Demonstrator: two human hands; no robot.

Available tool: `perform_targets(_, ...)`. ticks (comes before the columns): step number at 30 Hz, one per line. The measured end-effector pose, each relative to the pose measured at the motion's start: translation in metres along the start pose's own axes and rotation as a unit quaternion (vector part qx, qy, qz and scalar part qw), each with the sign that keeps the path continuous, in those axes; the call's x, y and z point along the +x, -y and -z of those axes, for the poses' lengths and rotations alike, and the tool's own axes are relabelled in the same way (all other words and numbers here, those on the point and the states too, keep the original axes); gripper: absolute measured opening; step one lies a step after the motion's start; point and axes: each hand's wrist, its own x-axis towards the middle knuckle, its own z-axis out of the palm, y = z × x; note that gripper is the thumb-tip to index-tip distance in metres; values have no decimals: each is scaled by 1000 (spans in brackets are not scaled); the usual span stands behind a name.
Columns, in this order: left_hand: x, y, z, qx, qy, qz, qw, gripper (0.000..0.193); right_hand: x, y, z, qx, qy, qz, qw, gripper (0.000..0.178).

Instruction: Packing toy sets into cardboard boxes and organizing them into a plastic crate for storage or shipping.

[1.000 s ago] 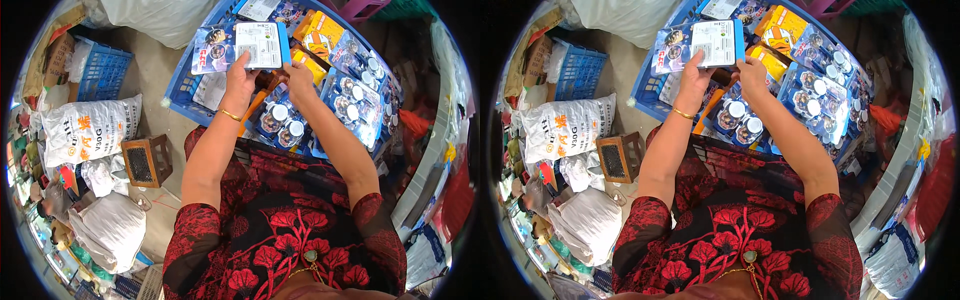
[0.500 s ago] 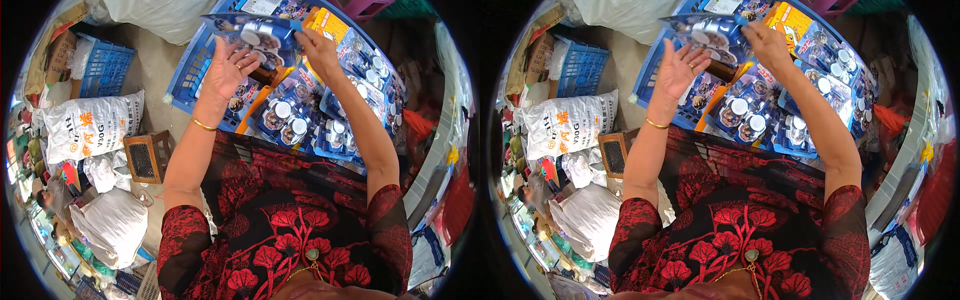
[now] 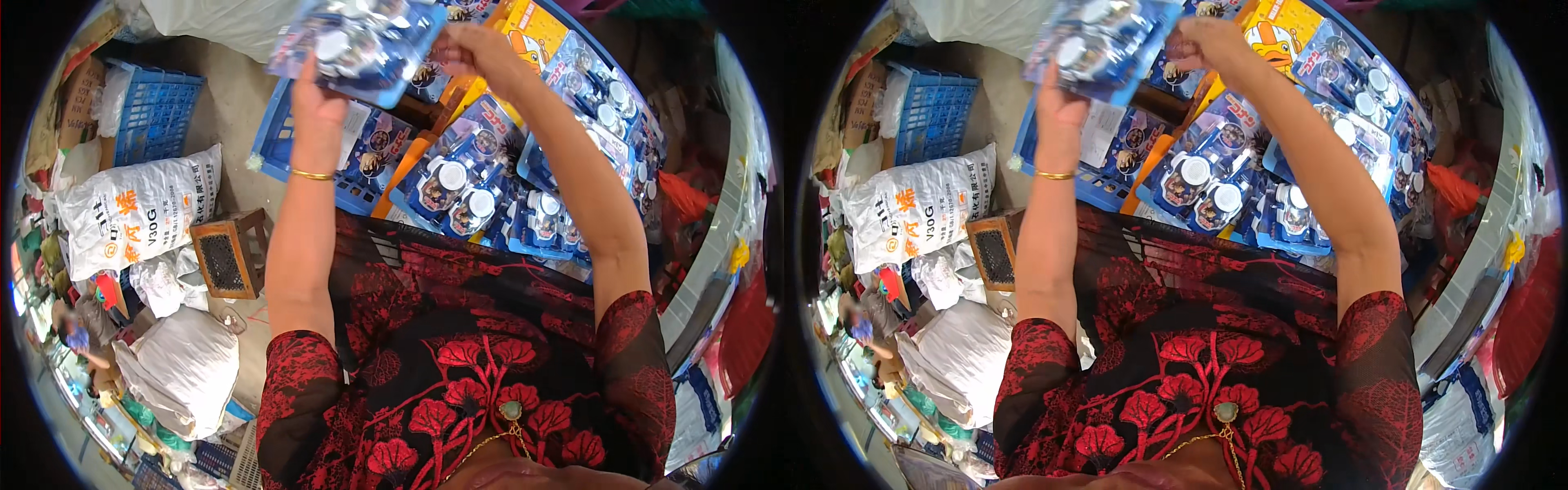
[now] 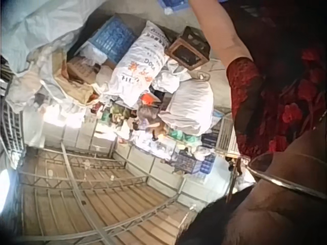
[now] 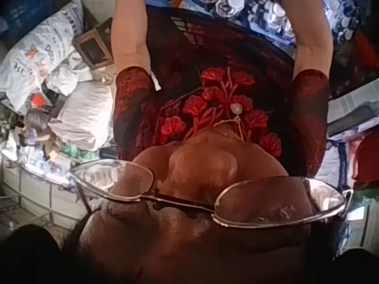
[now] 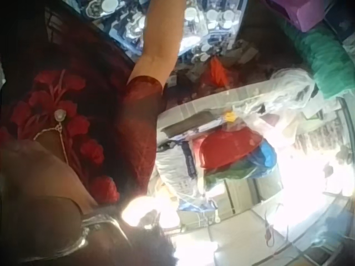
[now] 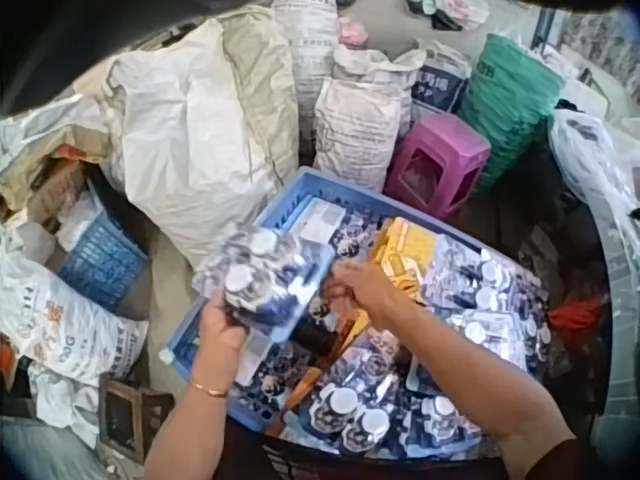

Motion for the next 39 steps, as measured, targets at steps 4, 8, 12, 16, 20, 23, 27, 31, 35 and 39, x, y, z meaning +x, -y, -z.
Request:
perform_targets(4, 5, -42, -21, 12, 14, -75, 997, 32, -13, 40, 19, 68, -57, -1, 996, 50)
perform_targets(8, 9, -31, -14, 133, 10, -165, 977, 30, -39, 20, 48, -24, -68, 92, 993, 39)
perform_targets(12, 10, 31, 1, 211, -43, -195, 957, 36, -97, 5, 48, -95, -113, -4, 989, 34)
perform_targets(16, 38, 82, 37, 219, -69, -128, 965, 40, -156, -4, 49, -106, -123, -15, 987, 27)
perform_targets(20, 58, 117, 50, 201, -134, -20, 970, 40, -205, -7, 47, -123, -143, -27, 982, 23)
perform_targets(23, 71, 134, 61, 235, -226, 37, 945, 45, -230, -3, 46, -149, -166, -9, 975, 22)
perform_targets(27, 88, 148, 86, 343, -203, 208, 893, 60, -244, 4, 48, -224, -199, 38, 953, 17)
perform_targets(31, 88, 157, 73, 323, -100, 219, 915, 71, -244, 9, 77, -394, -269, 121, 871, 13)
perform_targets(35, 85, 163, 54, 388, -115, 248, 880, 63, -229, -12, 135, -547, -334, 115, 759, 28)
perform_targets(39, 68, 156, 25, 383, -129, 293, 866, 61, -207, -19, 168, -642, -224, 97, 726, 40)
